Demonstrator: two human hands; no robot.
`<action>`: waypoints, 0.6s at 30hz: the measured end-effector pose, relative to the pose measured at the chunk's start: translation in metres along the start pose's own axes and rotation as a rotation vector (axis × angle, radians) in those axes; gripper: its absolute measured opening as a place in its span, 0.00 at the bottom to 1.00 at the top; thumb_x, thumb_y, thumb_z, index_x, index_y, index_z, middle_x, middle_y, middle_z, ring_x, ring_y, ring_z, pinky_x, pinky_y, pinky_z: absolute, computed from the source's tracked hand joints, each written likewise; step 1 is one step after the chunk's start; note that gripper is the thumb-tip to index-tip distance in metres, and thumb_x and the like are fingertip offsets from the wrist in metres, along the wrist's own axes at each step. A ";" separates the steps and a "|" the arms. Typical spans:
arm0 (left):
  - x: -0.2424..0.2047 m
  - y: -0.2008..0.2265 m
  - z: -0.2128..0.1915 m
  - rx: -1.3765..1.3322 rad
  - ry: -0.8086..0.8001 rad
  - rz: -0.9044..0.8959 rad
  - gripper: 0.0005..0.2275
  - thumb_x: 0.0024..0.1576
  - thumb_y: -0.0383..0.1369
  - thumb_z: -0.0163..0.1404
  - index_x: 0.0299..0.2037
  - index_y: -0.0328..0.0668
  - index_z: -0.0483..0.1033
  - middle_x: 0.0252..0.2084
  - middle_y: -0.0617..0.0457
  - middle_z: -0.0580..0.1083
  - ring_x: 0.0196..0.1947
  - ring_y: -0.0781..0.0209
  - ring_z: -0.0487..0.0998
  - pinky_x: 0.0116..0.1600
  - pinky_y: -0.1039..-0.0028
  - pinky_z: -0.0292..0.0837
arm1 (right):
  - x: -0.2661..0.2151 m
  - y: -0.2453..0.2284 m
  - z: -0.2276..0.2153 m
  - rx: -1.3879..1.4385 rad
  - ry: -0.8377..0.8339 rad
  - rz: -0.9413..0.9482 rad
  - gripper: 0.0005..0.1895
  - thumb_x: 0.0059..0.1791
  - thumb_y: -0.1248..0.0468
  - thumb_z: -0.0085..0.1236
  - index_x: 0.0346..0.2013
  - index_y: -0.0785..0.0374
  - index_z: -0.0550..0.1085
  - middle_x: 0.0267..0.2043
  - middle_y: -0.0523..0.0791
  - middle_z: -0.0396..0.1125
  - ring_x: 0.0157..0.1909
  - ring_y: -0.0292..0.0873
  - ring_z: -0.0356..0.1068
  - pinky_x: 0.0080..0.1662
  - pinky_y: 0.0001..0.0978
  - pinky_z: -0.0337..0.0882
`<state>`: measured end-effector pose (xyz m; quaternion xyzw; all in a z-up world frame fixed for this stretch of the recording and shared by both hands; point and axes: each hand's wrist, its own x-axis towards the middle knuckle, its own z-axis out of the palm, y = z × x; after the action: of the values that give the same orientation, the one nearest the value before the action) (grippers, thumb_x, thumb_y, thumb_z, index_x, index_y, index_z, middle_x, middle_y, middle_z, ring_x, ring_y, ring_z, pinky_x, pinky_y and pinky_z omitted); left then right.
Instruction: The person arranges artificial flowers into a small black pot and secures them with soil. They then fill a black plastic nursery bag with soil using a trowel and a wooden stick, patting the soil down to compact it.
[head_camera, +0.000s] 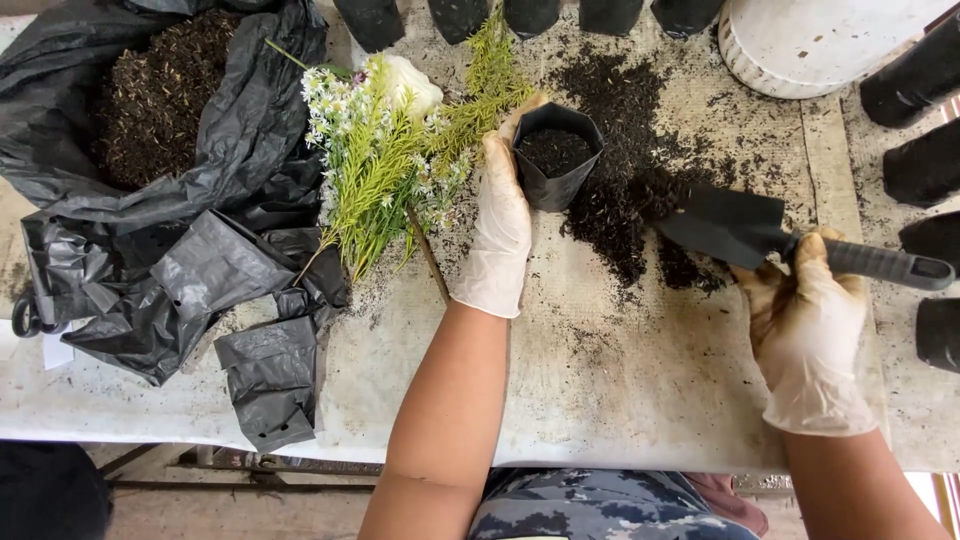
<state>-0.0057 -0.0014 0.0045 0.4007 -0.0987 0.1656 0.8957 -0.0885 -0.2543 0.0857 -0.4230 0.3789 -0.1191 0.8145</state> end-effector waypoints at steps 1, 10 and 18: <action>0.001 0.000 0.000 -0.001 0.000 0.001 0.35 0.63 0.63 0.39 0.66 0.40 0.69 0.63 0.41 0.72 0.62 0.48 0.74 0.65 0.59 0.74 | 0.007 0.001 -0.001 -0.001 -0.001 -0.001 0.08 0.54 0.67 0.57 0.45 0.51 0.72 0.59 0.46 0.77 0.48 0.49 0.86 0.39 0.35 0.93; -0.001 0.004 0.002 -0.033 -0.076 0.014 0.35 0.62 0.64 0.41 0.66 0.43 0.69 0.62 0.42 0.71 0.62 0.46 0.74 0.65 0.55 0.75 | -0.006 -0.020 0.026 0.170 -0.158 0.071 0.09 0.54 0.63 0.58 0.48 0.60 0.72 0.46 0.49 0.78 0.37 0.46 0.81 0.44 0.39 0.89; -0.003 0.010 0.007 -0.007 -0.072 0.005 0.36 0.64 0.64 0.36 0.68 0.41 0.67 0.68 0.39 0.67 0.67 0.44 0.70 0.71 0.54 0.70 | -0.023 -0.034 0.063 0.003 -0.638 -0.222 0.05 0.59 0.66 0.61 0.48 0.54 0.72 0.43 0.40 0.69 0.35 0.34 0.73 0.43 0.28 0.86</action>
<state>-0.0121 -0.0014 0.0152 0.4031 -0.1327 0.1529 0.8925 -0.0544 -0.2256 0.1462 -0.4763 0.0563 -0.0691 0.8748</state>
